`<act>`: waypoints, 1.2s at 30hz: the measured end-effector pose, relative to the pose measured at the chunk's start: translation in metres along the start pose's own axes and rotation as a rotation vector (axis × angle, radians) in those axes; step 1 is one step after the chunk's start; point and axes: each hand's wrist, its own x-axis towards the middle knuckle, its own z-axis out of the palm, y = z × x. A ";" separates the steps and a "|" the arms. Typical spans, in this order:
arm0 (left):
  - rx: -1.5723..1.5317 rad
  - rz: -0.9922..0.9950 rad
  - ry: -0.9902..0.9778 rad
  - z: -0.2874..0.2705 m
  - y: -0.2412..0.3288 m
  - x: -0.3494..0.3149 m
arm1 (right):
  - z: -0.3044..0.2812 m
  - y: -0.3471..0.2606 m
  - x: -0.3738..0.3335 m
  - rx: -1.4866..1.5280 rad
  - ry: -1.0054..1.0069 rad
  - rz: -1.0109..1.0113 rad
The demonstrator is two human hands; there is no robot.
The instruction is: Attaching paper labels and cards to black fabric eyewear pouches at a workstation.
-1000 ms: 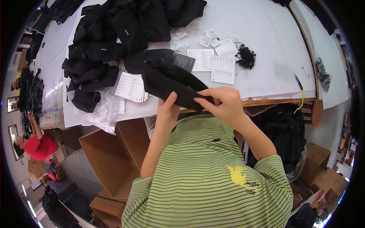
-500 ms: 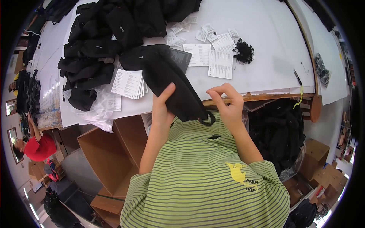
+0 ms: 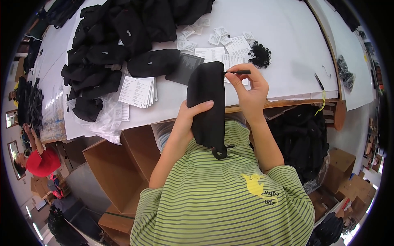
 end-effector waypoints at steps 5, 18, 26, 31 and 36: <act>-0.279 -0.088 0.035 -0.012 -0.006 0.010 | 0.001 -0.015 -0.013 -0.069 -0.235 -0.009; -0.538 0.026 0.027 -0.030 0.016 0.028 | 0.001 -0.037 -0.036 0.089 -0.666 0.140; -0.475 0.138 0.143 -0.042 0.019 0.025 | -0.008 -0.040 -0.026 -0.262 -0.182 0.015; -0.525 0.242 0.160 -0.017 0.014 0.013 | -0.009 -0.045 -0.045 -0.287 -0.411 -0.026; -0.607 0.127 -0.042 -0.018 0.003 0.008 | 0.004 -0.026 -0.046 -0.344 -0.341 0.029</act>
